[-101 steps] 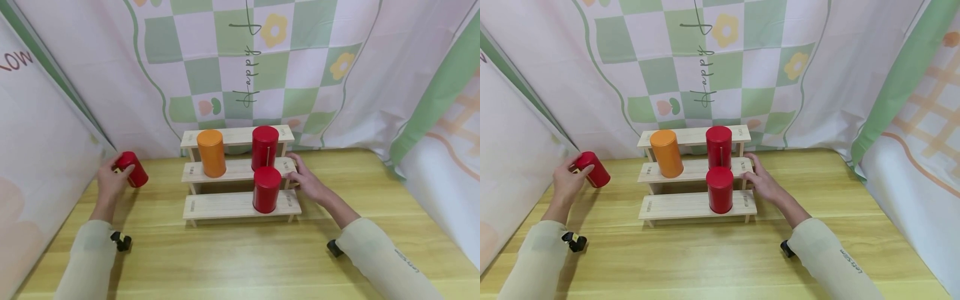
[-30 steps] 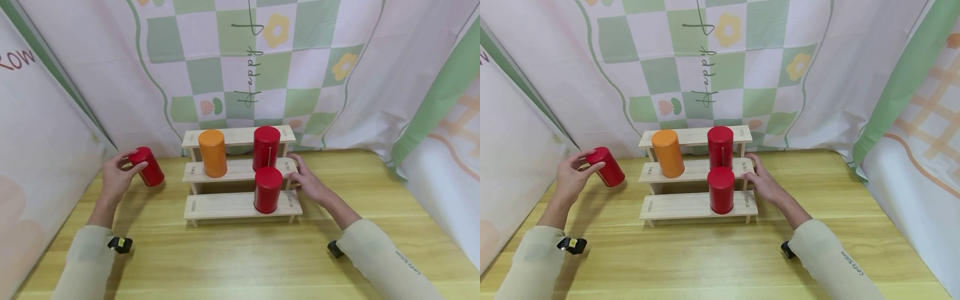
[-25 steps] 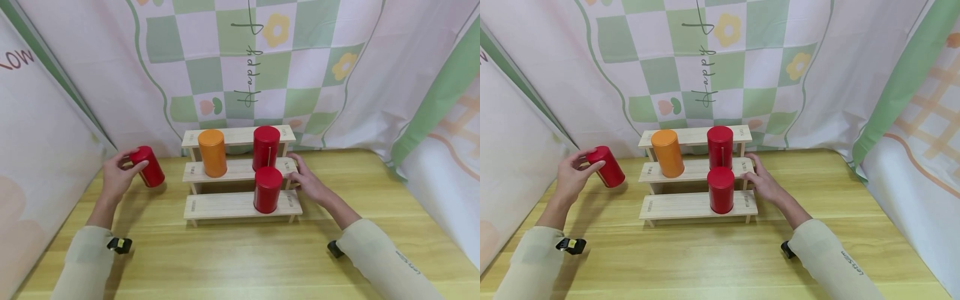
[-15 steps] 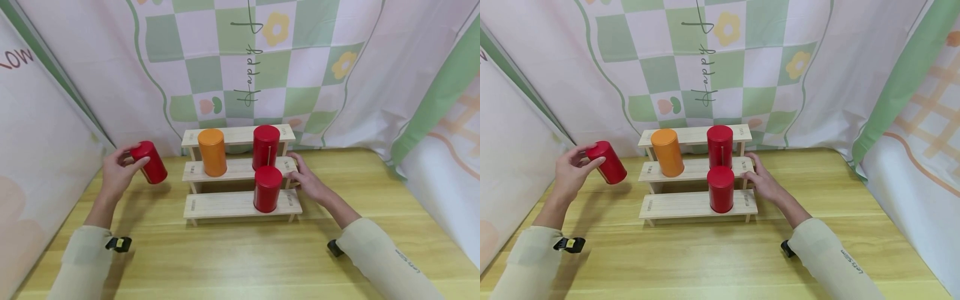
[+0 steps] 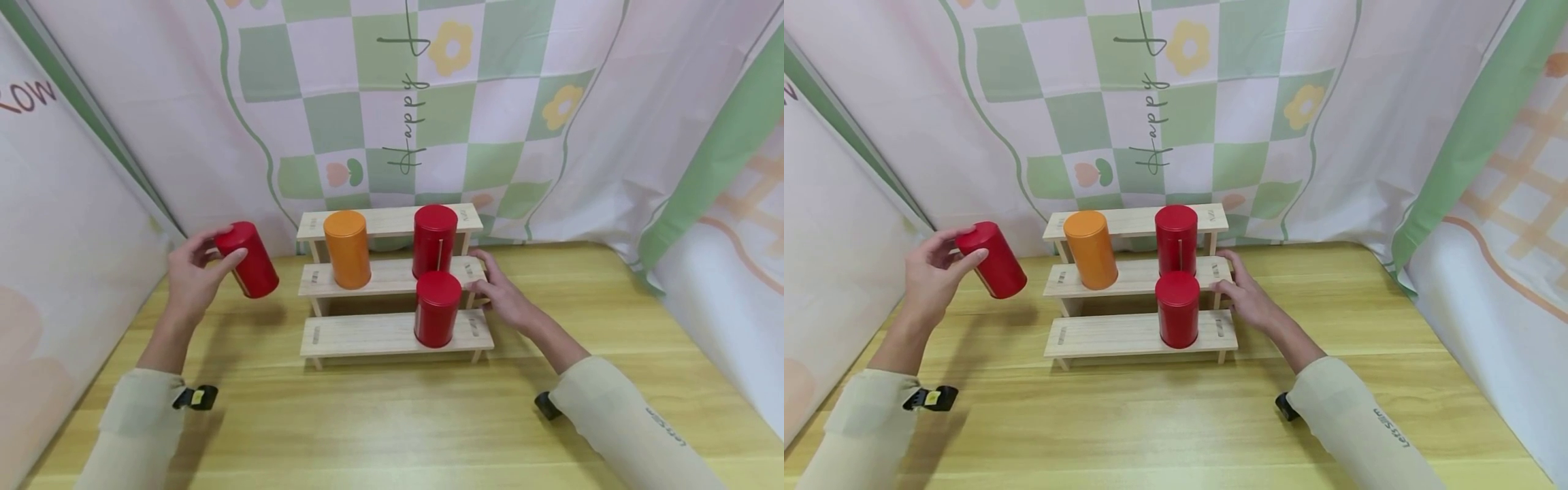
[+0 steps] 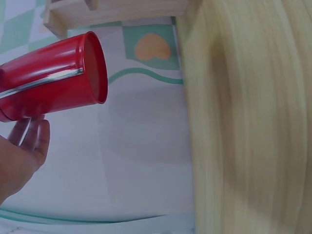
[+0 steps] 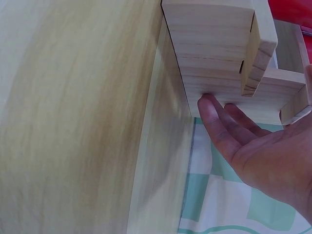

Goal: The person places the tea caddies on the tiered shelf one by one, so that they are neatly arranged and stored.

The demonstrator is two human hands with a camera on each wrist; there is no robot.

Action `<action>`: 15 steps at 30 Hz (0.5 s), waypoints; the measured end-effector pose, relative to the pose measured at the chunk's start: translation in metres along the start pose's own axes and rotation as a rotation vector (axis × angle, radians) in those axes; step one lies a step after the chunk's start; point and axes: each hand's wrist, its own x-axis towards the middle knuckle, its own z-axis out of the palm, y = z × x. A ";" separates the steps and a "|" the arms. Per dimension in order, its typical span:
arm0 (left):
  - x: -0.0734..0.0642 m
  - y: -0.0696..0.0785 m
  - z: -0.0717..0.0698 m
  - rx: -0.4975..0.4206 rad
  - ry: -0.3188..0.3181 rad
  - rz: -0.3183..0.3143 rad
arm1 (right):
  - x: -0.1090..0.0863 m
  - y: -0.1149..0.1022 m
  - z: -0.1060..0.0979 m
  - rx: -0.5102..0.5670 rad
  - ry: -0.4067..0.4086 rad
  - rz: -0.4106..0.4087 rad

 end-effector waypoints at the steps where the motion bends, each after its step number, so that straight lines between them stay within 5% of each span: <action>1: 0.000 0.001 0.001 -0.003 0.000 0.007 | 0.000 0.000 0.000 -0.004 0.002 0.001; 15: -0.004 0.022 0.005 -0.069 -0.013 0.106 | 0.000 0.000 0.001 0.000 0.005 -0.006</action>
